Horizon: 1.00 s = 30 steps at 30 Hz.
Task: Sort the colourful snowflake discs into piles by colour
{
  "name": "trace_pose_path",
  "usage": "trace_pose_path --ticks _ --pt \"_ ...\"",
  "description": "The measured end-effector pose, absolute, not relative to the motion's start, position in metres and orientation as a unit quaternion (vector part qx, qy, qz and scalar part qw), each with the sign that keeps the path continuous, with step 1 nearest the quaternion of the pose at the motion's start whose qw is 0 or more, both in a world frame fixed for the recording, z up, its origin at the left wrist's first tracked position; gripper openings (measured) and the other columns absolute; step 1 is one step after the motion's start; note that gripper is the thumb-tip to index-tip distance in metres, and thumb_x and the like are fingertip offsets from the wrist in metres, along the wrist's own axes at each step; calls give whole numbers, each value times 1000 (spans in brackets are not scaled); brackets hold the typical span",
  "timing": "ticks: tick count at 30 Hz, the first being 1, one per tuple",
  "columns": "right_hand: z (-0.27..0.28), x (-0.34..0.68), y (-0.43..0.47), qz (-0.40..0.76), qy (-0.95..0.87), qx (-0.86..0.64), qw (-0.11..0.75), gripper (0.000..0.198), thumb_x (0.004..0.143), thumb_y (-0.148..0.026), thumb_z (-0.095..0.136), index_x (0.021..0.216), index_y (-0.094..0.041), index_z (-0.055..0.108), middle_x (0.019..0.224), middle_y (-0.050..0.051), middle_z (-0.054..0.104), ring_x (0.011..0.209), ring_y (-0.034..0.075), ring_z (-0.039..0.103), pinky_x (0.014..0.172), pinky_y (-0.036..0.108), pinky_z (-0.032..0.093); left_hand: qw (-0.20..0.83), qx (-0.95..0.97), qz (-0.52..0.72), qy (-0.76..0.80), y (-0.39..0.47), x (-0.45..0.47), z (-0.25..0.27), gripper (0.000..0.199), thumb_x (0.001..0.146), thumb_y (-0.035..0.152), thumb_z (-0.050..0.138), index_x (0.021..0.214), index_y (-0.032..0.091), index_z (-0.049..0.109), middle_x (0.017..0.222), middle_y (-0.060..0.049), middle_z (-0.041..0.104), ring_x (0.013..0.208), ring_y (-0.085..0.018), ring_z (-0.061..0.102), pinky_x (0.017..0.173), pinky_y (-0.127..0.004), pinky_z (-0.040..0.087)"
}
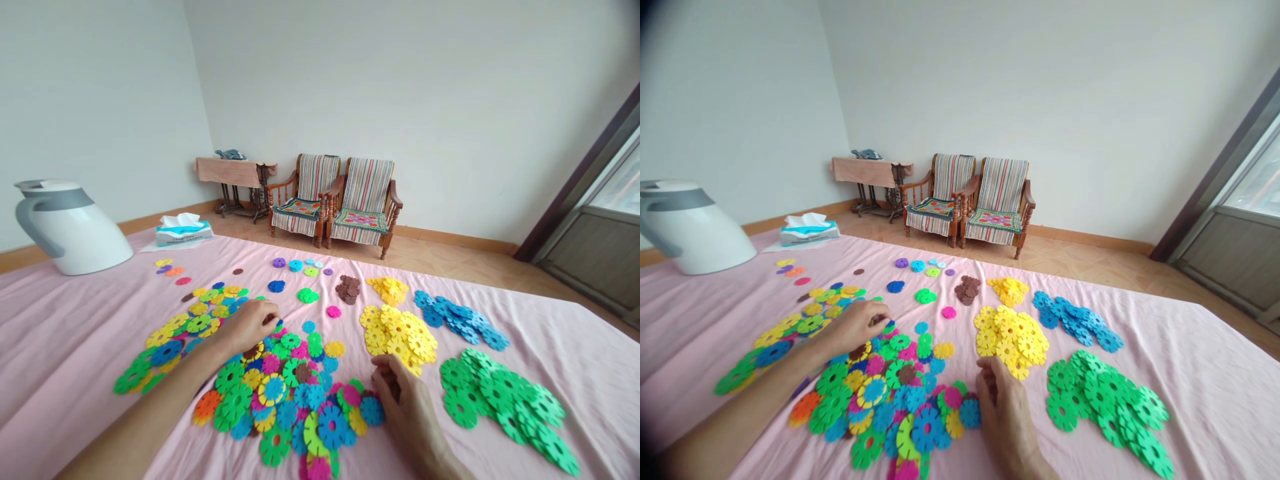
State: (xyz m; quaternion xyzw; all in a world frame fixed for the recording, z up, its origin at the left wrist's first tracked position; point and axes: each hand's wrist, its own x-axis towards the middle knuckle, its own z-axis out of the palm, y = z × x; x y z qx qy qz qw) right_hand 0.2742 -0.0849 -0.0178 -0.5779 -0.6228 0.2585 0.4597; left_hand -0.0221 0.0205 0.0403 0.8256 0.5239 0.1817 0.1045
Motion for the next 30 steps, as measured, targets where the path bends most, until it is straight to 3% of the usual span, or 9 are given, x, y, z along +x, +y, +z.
trace_pose_path --ticks 6,12,17,23,30 --pt "-17 275 -84 256 -633 -580 443 28 84 -43 48 90 -19 61 66 2 63 57 16 61 51 24 47 70 755 243 605 57 -28 40 19 76 25 47 71 19 65 69 0 67 67 -16 61 61 -22 39" --pt "-20 276 -85 235 -651 -584 425 29 86 -41 44 93 -19 61 67 2 63 56 15 59 51 24 46 58 691 241 679 105 -34 28 18 72 23 51 62 19 64 64 -2 69 66 -19 63 54 -22 35" --pt "-19 275 -85 230 -655 -583 422 33 87 -45 42 93 -19 61 66 2 62 56 16 59 51 25 46 61 660 239 710 114 -41 18 14 71 22 54 68 20 68 74 -4 73 77 -21 66 59 -22 39" --pt "-21 277 -83 235 -656 -583 417 30 87 -42 43 94 -19 60 68 2 63 60 16 61 54 24 47 111 746 218 620 82 -45 30 19 76 28 52 79 19 69 77 -1 72 74 -17 65 65 -21 44" --pt "-23 276 -85 233 -651 -587 420 25 86 -38 45 94 -19 59 69 2 64 60 16 61 54 24 47 123 831 159 519 31 -30 38 11 68 22 62 77 20 69 78 -2 65 73 -18 60 66 -24 41"
